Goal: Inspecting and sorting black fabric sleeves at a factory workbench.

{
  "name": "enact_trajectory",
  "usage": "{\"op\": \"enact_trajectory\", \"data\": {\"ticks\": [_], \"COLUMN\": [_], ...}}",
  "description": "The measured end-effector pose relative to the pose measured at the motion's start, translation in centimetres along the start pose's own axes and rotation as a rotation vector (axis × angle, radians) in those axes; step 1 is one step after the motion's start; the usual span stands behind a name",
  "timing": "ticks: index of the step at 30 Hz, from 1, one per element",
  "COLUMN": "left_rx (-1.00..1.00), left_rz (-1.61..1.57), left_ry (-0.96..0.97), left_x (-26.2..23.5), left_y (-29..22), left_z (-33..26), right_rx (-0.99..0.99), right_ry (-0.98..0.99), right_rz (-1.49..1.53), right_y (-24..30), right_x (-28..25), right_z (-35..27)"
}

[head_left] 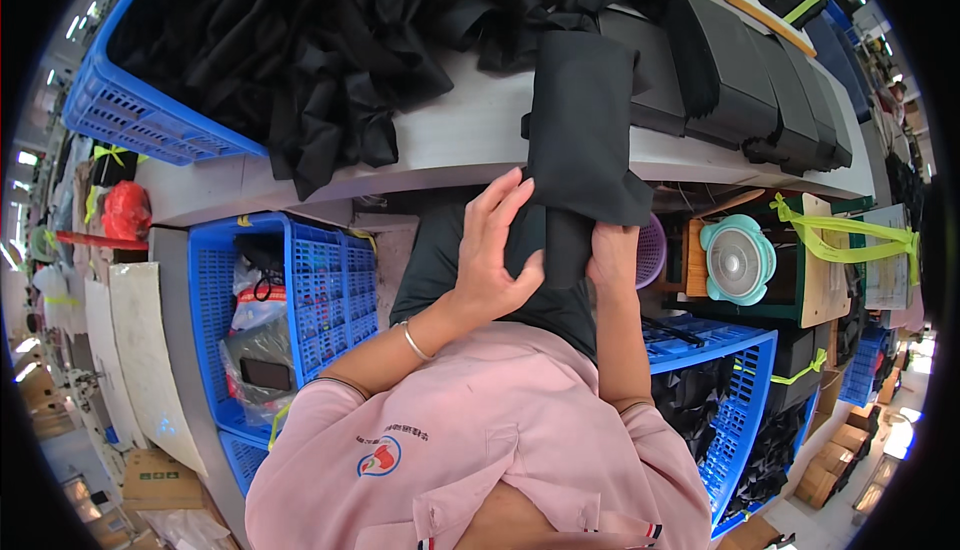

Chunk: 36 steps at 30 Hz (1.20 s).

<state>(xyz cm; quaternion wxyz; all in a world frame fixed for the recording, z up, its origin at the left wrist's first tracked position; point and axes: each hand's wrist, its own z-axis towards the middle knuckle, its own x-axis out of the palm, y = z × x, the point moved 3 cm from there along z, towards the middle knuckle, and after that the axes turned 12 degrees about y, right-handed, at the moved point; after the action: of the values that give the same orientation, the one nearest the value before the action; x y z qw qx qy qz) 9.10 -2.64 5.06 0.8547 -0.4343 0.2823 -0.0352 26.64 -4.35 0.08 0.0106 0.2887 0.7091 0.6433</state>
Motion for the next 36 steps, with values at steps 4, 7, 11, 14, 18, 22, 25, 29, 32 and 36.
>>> {"op": "enact_trajectory", "data": {"ticks": [4,7,11,14,18,22,25,29,32,36], "left_rx": [-0.023,0.16,0.152,0.138,0.173,0.105,0.06,0.074,0.051,0.009], "left_rz": [0.118,0.148,-0.017,0.006,0.147,0.1,-0.154,-0.133,-0.182,-0.207], "left_ry": [-0.117,-0.048,0.11,0.267,-0.052,-0.184,-0.115,-0.127,-0.107,-0.101], "left_x": [0.6,-0.6,-0.2,0.4,0.3,1.2,2.7,3.0,3.7,3.8], "left_y": [0.4,0.1,0.7,1.8,1.2,1.3,2.4,1.6,0.6,0.6], "left_z": [1.2,2.6,2.5,1.3,1.1,2.4,2.5,3.0,2.3,1.7], "right_rx": [-0.047,-0.052,-0.059,-0.029,-0.015,-0.059,-0.049,-0.089,-0.15,-0.042], "right_ry": [0.08,0.068,0.039,-0.035,-0.022,-0.015,0.009,-0.012,0.133,0.102], "right_rz": [0.071,0.071,0.077,0.137,0.169,0.108,0.154,0.344,0.506,0.578], "right_y": [0.8,0.9,0.9,1.4,1.5,1.5,1.4,0.3,-0.5,-1.5], "right_x": [1.1,0.9,-0.1,-0.3,-0.5,0.6,1.0,0.9,0.4,0.0], "right_z": [-0.7,-1.1,-0.5,0.1,0.6,0.3,0.5,1.4,1.8,2.9]}}
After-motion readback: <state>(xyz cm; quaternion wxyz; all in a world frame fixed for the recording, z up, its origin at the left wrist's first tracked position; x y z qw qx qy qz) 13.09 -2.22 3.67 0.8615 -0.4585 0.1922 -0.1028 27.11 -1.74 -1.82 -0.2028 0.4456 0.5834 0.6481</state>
